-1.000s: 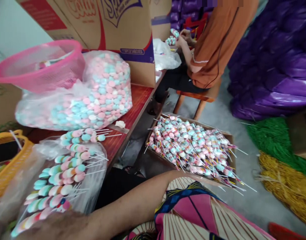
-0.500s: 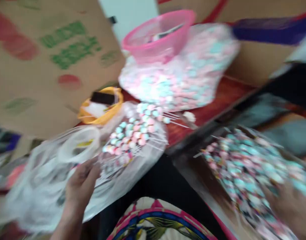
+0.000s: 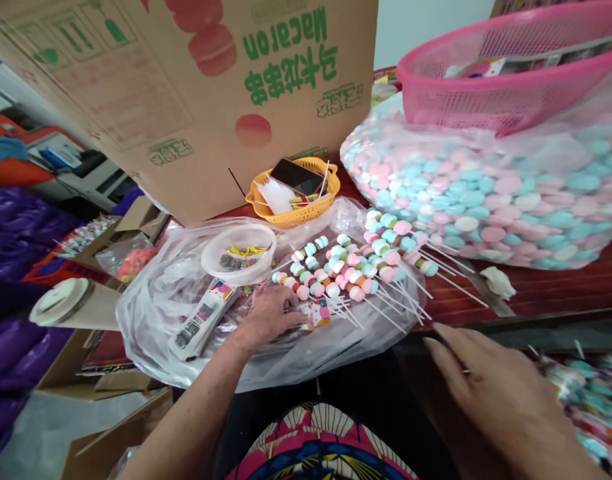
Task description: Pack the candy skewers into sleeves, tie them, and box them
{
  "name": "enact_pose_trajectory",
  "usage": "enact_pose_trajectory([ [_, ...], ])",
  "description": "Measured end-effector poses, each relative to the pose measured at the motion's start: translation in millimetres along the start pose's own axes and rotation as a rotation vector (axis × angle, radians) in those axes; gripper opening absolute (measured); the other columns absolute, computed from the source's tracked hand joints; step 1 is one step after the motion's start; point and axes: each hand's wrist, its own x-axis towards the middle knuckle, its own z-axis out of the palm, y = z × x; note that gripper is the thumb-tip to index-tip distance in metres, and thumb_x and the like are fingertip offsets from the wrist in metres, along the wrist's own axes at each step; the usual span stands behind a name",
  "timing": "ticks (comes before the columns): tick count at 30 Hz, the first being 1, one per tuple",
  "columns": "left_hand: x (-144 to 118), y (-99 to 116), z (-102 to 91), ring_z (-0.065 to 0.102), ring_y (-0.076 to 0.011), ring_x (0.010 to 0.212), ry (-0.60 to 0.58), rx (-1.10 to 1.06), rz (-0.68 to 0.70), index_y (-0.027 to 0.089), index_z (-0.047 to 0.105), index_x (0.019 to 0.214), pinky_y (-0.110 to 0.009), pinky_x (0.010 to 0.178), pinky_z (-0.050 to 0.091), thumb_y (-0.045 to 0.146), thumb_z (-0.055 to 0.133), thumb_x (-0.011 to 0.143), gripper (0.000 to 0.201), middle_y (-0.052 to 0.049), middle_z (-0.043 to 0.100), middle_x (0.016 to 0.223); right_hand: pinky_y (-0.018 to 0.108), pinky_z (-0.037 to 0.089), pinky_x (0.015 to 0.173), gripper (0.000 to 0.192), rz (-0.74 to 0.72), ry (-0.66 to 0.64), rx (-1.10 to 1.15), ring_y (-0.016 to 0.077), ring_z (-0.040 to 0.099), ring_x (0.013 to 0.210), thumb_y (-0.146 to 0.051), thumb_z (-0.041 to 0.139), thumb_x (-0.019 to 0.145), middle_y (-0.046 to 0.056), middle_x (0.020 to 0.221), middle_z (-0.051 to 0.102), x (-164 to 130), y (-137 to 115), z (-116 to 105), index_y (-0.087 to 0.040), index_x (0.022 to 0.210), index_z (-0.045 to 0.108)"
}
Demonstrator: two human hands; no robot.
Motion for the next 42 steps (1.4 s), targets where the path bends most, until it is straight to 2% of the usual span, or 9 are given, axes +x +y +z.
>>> enact_pose_trajectory([
  [4,-10.3,-16.7,3.6,0.062,-0.0206,0.092,0.118,-0.120,0.184,0.019,0.069,0.083,-0.042,0.094,0.034,0.027,0.064,0.083,0.009,-0.004,0.070,0.089,0.037,0.052,0.069,0.024,-0.185,0.029,-0.034,0.0219,0.066,0.074,-0.036,0.048,0.093,0.008,0.083,0.071,29.5,-18.5,35.4,-0.021,0.093,0.067],
  [8,-21.4,-22.9,1.7,0.062,-0.0206,0.099,0.242,-0.182,0.344,0.023,0.070,0.095,-0.046,0.103,0.028,0.021,0.054,0.090,0.018,-0.004,0.073,0.100,0.041,0.051,0.085,0.025,-0.261,0.030,0.032,0.0252,0.063,0.094,-0.030,0.052,0.091,0.012,0.100,0.069,52.1,-53.7,53.8,-0.018,0.109,0.065],
  [11,-28.6,-17.1,-9.2,0.063,-0.0210,0.097,0.305,-0.303,0.446,0.021,0.069,0.097,-0.044,0.099,0.035,0.021,0.052,0.090,0.018,-0.006,0.073,0.098,0.049,0.047,0.092,0.045,-0.295,-0.052,0.079,0.0314,0.056,0.109,-0.038,0.055,0.088,0.018,0.117,0.063,66.3,-74.6,64.0,-0.013,0.125,0.056],
  [14,-39.3,-9.1,-22.9,0.064,-0.0174,0.085,0.243,-0.483,0.504,0.020,0.068,0.093,-0.034,0.084,0.045,0.022,0.051,0.091,0.018,-0.005,0.072,0.088,0.036,0.051,0.077,0.026,-0.286,-0.227,0.291,0.0226,0.062,0.088,-0.033,0.050,0.091,0.010,0.095,0.067,69.0,-91.9,73.0,-0.017,0.106,0.063],
  [18,-52.9,-3.4,-25.7,0.060,-0.0143,0.076,0.127,-0.668,0.390,0.018,0.068,0.086,-0.026,0.071,0.046,0.025,0.061,0.086,0.010,-0.002,0.068,0.081,0.026,0.046,0.059,0.024,-0.131,-0.359,0.435,0.0146,0.056,0.062,-0.026,0.047,0.092,0.002,0.065,0.060,59.7,-101.4,76.5,-0.020,0.073,0.060],
  [24,-56.1,1.1,-14.4,0.048,-0.0100,0.060,-0.006,-0.884,0.186,0.015,0.063,0.071,-0.022,0.060,0.038,0.029,0.064,0.081,0.018,0.002,0.056,0.062,0.027,0.049,0.069,0.012,-0.022,-0.472,0.559,0.0157,0.060,0.078,-0.027,0.053,0.087,0.004,0.086,0.065,58.7,-101.4,66.2,-0.019,0.091,0.060],
  [30,-58.8,5.2,-19.0,0.044,-0.0100,0.059,-0.136,-1.042,0.130,0.015,0.060,0.075,-0.022,0.058,0.037,0.041,0.064,0.080,0.027,0.003,0.052,0.063,0.024,0.042,0.055,0.022,-0.029,-0.370,0.545,0.0125,0.052,0.058,-0.030,0.046,0.090,0.000,0.063,0.059,55.4,-110.2,72.5,-0.019,0.074,0.057],
  [36,-57.2,7.7,-3.0,0.041,-0.0097,0.059,-0.051,-0.978,0.097,0.015,0.055,0.067,-0.022,0.058,0.035,0.036,0.069,0.075,0.025,0.004,0.049,0.060,0.023,0.030,0.045,0.044,0.200,-0.346,0.589,0.0099,0.034,0.048,-0.045,0.043,0.090,-0.005,0.049,0.034,55.2,-101.6,77.6,-0.021,0.054,0.034],
  [42,-56.0,4.5,1.4,0.041,-0.0099,0.059,-0.048,-0.832,0.214,0.016,0.054,0.065,-0.021,0.057,0.034,0.039,0.051,0.090,0.034,0.003,0.046,0.060,0.023,0.041,0.057,0.024,0.129,-0.454,0.664,0.0119,0.049,0.061,-0.036,0.050,0.087,-0.001,0.067,0.055,63.3,-102.2,66.2,-0.019,0.070,0.053],
])
